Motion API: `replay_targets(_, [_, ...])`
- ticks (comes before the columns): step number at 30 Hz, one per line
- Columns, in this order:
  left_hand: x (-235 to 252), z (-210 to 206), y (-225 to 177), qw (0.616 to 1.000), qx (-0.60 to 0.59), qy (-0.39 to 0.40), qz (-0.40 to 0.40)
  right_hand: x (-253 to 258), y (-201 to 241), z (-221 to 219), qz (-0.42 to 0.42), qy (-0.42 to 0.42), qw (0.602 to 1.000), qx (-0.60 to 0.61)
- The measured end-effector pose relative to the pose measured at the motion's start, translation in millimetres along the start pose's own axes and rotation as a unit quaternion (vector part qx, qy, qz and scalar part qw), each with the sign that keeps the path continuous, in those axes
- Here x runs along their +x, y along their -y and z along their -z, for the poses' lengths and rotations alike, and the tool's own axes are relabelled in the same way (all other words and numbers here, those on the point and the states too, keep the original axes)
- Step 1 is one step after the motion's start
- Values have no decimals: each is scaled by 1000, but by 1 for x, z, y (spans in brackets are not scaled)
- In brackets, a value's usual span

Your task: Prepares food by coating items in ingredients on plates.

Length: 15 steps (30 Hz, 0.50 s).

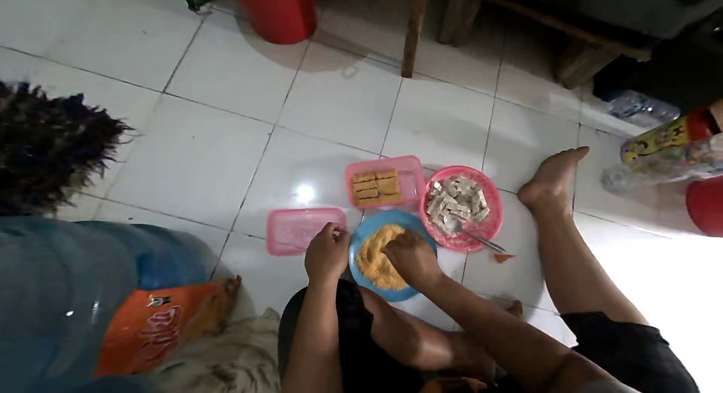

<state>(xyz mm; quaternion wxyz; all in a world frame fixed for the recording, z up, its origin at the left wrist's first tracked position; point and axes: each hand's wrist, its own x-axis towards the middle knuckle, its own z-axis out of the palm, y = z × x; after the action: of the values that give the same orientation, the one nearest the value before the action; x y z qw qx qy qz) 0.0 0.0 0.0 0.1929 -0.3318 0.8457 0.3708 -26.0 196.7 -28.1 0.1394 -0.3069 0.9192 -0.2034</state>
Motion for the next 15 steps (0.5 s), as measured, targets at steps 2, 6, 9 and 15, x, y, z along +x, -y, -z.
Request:
replay_targets(2, [-1, -1, 0, 1000, 1, -3, -4, -16, -8, -8, -8, 46, 998, 47])
replay_targets(6, [-1, -3, 3, 1000, 12, -4, -4, -31, -15, -16, 9, 3, 999, 52])
replay_targets(9, [1, -4, 4, 1000, 23, 1, -2, -33, -18, 15, -22, 105, 994, 37])
replay_targets(15, [1, -6, 3, 1000, 24, 3, -3, -73, -101, 74, -237, -17, 970, -47])
